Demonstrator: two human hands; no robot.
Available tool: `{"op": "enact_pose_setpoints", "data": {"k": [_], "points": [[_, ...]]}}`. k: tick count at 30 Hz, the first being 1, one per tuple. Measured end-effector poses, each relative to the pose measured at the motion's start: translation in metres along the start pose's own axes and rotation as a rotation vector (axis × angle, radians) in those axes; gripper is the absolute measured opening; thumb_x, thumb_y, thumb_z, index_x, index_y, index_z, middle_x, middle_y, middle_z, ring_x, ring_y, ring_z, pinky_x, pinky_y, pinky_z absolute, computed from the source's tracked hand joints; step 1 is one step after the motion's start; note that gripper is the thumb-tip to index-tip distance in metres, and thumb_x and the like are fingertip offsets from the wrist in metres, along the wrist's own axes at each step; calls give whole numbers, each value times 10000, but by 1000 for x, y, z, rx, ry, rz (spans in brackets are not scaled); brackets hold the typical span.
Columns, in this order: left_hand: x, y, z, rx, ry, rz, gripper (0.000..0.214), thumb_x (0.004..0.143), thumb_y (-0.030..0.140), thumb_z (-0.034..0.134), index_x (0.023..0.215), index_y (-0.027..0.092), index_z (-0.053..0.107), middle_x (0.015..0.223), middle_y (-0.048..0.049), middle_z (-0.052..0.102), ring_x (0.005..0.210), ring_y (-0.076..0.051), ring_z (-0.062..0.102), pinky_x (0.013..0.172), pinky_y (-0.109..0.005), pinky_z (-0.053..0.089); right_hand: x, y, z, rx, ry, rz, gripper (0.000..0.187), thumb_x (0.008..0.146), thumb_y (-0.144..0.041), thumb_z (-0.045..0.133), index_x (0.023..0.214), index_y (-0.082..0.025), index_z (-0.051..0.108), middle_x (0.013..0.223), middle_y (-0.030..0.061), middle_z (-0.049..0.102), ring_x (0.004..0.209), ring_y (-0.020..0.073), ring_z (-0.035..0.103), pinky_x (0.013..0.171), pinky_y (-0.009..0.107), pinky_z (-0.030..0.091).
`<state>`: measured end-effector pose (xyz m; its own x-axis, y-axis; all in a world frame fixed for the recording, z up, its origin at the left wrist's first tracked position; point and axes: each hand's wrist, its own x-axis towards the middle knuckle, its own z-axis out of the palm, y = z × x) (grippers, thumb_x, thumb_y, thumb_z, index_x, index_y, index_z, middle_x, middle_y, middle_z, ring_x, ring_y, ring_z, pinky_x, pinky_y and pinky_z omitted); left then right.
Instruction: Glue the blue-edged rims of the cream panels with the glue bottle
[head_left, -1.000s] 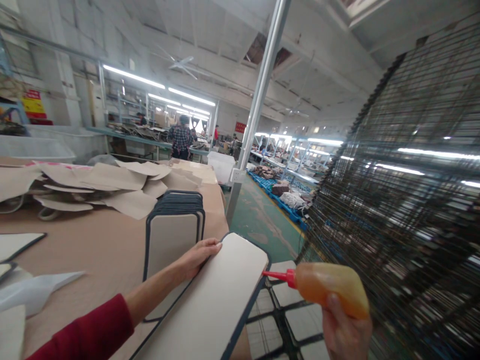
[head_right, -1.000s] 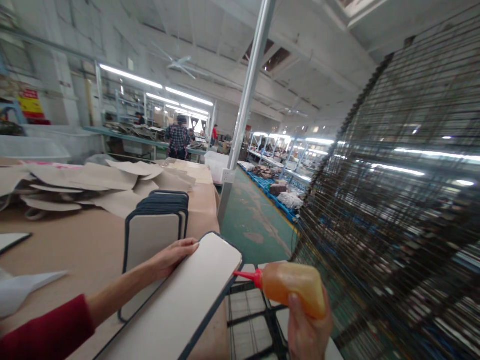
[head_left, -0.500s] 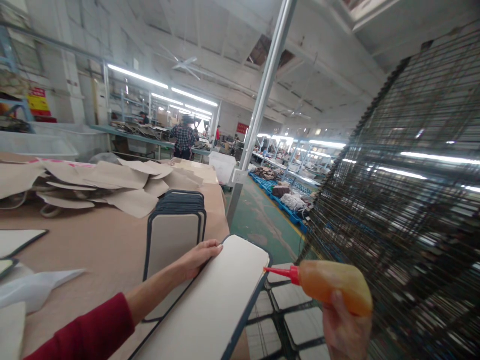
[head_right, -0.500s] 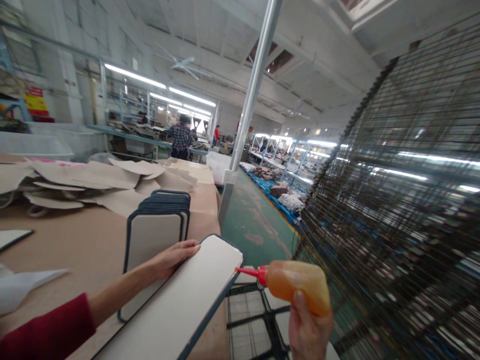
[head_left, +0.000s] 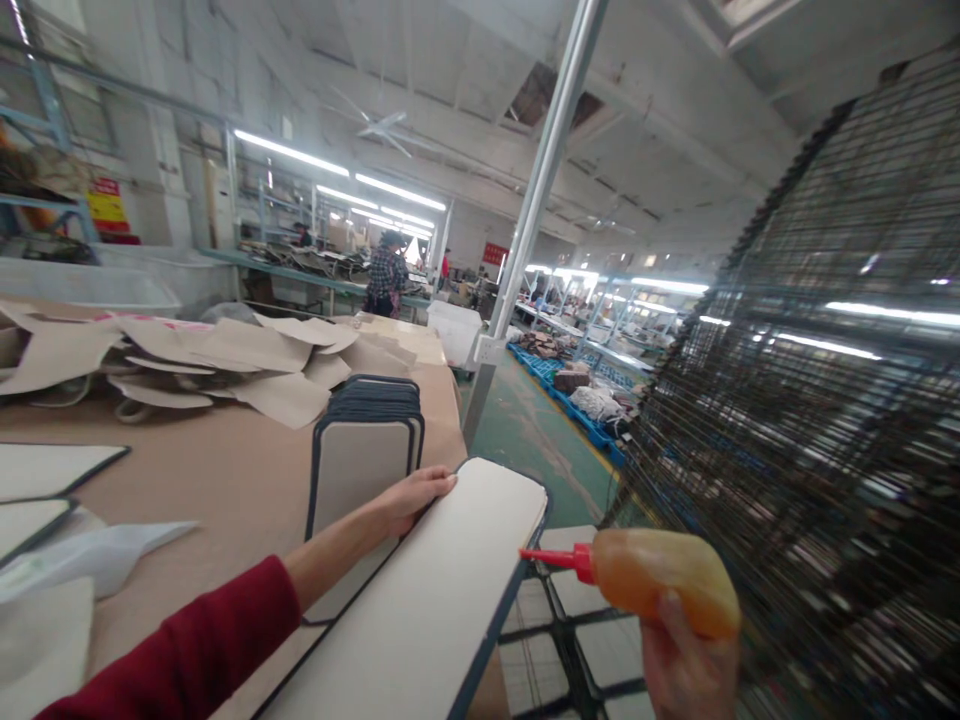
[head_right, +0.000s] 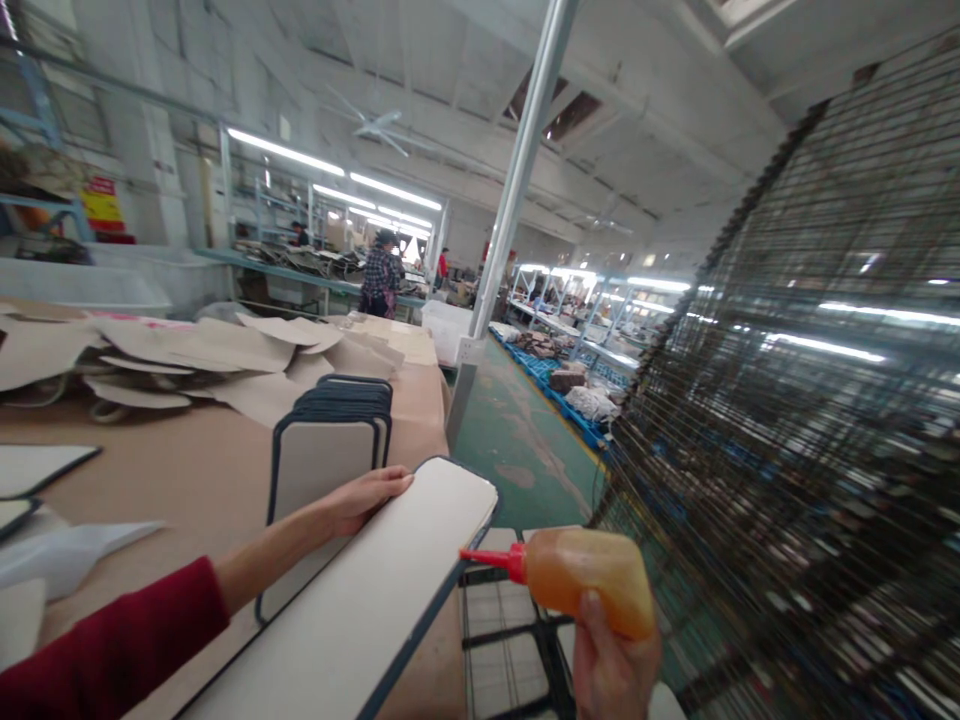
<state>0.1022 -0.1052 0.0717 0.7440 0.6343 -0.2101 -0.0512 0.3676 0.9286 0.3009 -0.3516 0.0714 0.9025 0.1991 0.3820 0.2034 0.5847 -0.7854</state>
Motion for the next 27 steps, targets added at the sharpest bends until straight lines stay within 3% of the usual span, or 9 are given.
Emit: {"op": "enact_pose_setpoints", "data": {"k": [4,8,10,15,20,27], "points": [[2,7,2,12,17,-11,405,668,386,840,757,203,490,557,74,542,481,-94,494,468,-205,394,-4,-4,4,37,50,101,598,421,-344,972,955,-224,732,933,-46,750,791,145,672,653,199,566],[6,12,2,17,29,-8,329,746,322,793,756,199,488,566,67,547,471,-93,489,467,-206,402,-4,-3,-3,-139,54,-44,502,442,-418,955,826,-206,711,812,-10,735,695,164,663,580,220,552],[8,15,2,19,25,-8,309,769,301,778,756,197,486,573,61,555,474,-97,501,472,-208,414,-3,1,-10,-218,8,-107,477,467,-413,949,816,-202,703,773,4,727,670,177,670,569,229,552],[15,21,2,16,14,-12,303,798,282,764,760,199,475,592,50,576,477,-106,524,487,-215,438,2,9,-25,-197,-124,-38,406,580,-416,907,851,-193,702,735,29,724,644,187,679,594,242,563],[22,28,5,22,16,-15,253,851,252,711,775,196,477,573,51,566,481,-108,536,509,-212,453,7,10,-39,-339,-228,-153,370,618,-488,875,732,-177,710,663,61,710,572,219,670,510,272,558],[30,39,6,34,26,-20,218,892,197,650,758,193,478,578,34,579,471,-114,541,514,-223,472,-14,19,-55,-432,-181,-28,336,703,-480,841,851,-200,730,865,82,735,791,219,684,724,294,563]]}}
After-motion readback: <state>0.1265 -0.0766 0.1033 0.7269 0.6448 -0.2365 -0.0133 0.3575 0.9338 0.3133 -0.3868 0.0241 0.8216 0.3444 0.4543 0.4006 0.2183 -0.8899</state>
